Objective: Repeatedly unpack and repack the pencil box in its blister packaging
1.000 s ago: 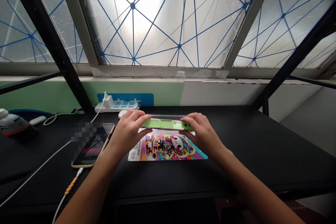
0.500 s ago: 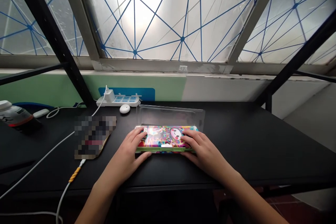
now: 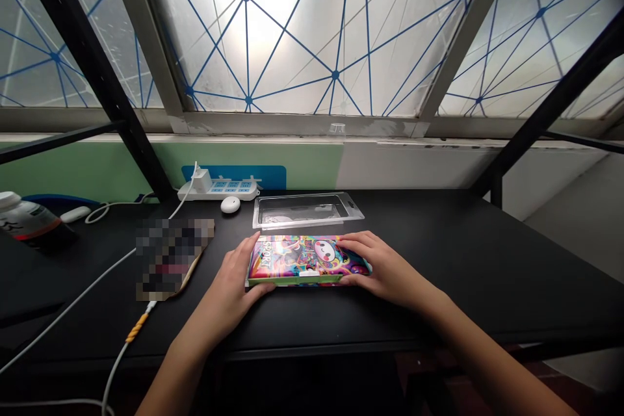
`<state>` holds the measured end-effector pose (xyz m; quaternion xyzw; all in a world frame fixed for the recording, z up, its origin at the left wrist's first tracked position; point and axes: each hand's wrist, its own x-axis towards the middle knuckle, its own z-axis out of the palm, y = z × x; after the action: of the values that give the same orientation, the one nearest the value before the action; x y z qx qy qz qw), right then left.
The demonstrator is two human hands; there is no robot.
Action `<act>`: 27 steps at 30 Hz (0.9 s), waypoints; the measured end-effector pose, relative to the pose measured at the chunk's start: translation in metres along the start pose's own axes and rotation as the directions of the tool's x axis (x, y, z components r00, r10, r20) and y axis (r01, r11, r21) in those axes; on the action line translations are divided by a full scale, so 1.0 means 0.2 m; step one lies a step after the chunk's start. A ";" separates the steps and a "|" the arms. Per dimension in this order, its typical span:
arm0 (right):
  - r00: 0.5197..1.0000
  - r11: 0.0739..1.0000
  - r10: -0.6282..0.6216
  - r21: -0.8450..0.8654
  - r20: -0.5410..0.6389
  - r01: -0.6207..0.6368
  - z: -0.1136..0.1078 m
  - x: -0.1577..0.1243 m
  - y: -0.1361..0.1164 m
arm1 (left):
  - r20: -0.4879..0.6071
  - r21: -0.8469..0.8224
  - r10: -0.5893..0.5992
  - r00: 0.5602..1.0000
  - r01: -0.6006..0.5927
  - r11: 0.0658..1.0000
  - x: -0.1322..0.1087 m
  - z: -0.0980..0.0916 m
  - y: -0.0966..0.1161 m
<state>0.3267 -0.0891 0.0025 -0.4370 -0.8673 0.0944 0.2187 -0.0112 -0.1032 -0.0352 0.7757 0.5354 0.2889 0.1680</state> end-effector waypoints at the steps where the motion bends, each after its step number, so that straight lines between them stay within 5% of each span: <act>1: 1.000 1.000 -0.002 0.021 0.019 0.001 -0.02 0.01 0.00 | 0.010 -0.016 -0.017 1.000 0.017 1.000 0.00 -0.01 0.01; 6: 0.993 0.978 0.114 0.175 0.008 -0.113 -0.08 0.10 0.06 | 0.046 -0.104 -0.075 0.996 0.079 0.991 -0.01 -0.02 0.04; 10: 0.931 0.915 0.339 0.276 -0.136 -0.293 -0.03 0.15 0.13 | 0.079 -0.115 -0.123 0.989 0.132 0.985 -0.02 -0.02 0.04; 14: 0.886 0.885 0.402 0.346 -0.232 -0.310 0.04 0.14 0.17 | 0.091 -0.095 -0.127 0.988 0.135 0.986 -0.02 -0.02 0.04; 20: 0.892 0.932 0.333 0.253 -0.307 -0.261 0.02 0.05 0.14 | 0.072 -0.091 -0.083 0.994 0.089 0.992 -0.03 -0.02 0.04; 27: 0.996 0.996 -0.002 0.093 -0.093 0.011 0.03 -0.10 0.10 | 0.043 -0.066 -0.065 0.997 0.068 0.996 -0.01 -0.03 0.05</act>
<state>0.3494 -0.0934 -0.0158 -0.4273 -0.8523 0.1137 0.2793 -0.0072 -0.1096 -0.0254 0.7571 0.5474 0.2850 0.2144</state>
